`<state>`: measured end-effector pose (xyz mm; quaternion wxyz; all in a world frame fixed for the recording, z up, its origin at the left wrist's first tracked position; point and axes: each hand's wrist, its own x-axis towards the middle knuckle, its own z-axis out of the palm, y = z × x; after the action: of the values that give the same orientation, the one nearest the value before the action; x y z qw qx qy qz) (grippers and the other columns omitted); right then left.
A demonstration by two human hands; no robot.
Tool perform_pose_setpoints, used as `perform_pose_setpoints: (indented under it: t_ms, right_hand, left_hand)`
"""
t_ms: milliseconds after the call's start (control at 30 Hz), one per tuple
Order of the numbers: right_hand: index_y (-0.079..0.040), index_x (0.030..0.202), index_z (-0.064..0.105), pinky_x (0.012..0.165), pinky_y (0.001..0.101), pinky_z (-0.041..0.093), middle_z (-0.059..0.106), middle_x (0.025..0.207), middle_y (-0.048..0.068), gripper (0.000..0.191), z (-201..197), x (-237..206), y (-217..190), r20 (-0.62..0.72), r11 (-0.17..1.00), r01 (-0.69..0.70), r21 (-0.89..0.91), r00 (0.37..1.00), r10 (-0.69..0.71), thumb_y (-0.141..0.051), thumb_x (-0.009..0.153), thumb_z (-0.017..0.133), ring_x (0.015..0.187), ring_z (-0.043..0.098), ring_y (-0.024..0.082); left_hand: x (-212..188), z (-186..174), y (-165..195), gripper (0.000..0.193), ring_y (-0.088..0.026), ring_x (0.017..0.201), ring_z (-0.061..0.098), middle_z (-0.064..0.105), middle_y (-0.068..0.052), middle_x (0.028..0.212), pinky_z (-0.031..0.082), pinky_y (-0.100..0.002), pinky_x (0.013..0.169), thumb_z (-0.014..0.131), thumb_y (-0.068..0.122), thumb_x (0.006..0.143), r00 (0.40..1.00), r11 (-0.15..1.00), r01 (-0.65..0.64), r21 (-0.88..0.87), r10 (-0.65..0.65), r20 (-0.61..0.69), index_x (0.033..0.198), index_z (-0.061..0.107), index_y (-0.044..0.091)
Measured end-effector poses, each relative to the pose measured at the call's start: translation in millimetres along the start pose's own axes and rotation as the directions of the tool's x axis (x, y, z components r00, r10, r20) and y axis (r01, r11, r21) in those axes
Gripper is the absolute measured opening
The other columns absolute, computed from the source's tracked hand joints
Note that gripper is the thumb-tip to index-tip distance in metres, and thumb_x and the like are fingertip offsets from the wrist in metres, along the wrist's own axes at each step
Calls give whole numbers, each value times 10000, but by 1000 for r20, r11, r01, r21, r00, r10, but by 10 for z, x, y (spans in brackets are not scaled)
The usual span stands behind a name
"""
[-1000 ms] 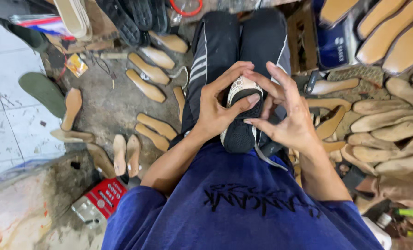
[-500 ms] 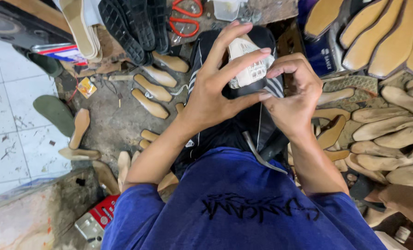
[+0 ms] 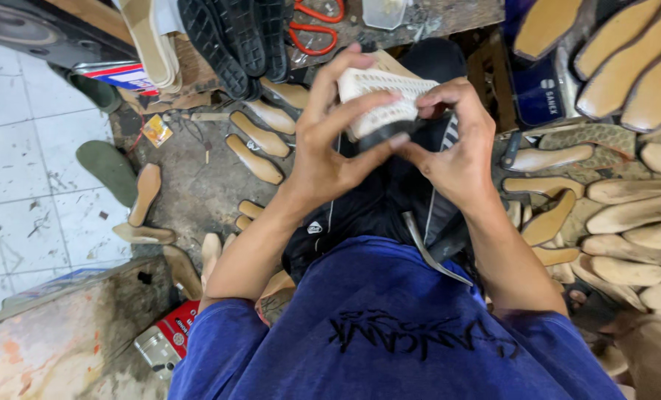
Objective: The person uses a curved metal tool to press and shape the edge of a shoe sole onto a shoe last. They repeatedly bend the sole edge, inspect the fit, and adjust the sole by hand to ensure it conforms to the last's contour.
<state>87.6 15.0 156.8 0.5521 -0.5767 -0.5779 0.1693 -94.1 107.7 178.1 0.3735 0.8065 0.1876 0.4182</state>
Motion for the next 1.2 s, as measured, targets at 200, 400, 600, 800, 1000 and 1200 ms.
perform_pose_setpoints:
  t_ms: [200,400,600,800,1000,1200]
  right_hand:
    - [4,1013,660,859,347,546,676,1017,116,386,191,13,264,79,980,141,-142,988,-131,39,749,939,968,655,265]
    - [-21,964,672,834,344,541,700,983,84,312,308,7,352,91,991,55,-120,995,-45,33,796,928,936,681,243]
    - [-16,1007,692,877,421,480,650,1025,100,417,281,59,396,141,924,244,-293,967,-211,-95,723,987,1005,588,319]
    - [-40,1056,718,929,431,454,623,1070,86,360,308,-35,585,237,854,380,-357,921,-311,-94,798,963,1061,567,305]
    - [-58,921,660,869,430,397,620,984,71,315,377,-28,775,321,918,306,-253,921,-219,-56,764,934,966,545,292]
    - [-62,921,691,862,409,399,620,946,69,297,456,-32,763,242,949,226,-219,955,-172,-54,773,948,942,560,280]
  left_hand:
    - [-157,-139,-127,629,-363,1399,515,424,-207,1497,490,-433,1151,963,130,780,989,981,142,134,-146,19,1331,660,118]
    - [-292,-100,-343,449,-286,1342,604,532,-118,1419,538,-384,1125,966,96,832,982,973,185,141,-177,-67,1208,721,126]
    - [-431,-51,-579,442,-266,1312,633,576,-112,1393,542,-386,1110,945,95,830,949,958,287,23,-281,-143,1211,720,116]
    - [-617,-19,-731,494,-442,1480,346,399,-194,1577,322,-503,1231,932,106,820,964,910,240,337,-183,-191,1266,721,122]
    - [-732,90,-861,574,-356,1446,465,620,-47,1422,407,-483,1221,979,223,741,931,890,349,294,-293,-217,1251,732,132]
    - [-784,123,-965,508,-327,1421,479,662,-37,1329,427,-467,1202,984,193,727,917,903,354,242,-284,-278,1175,753,133]
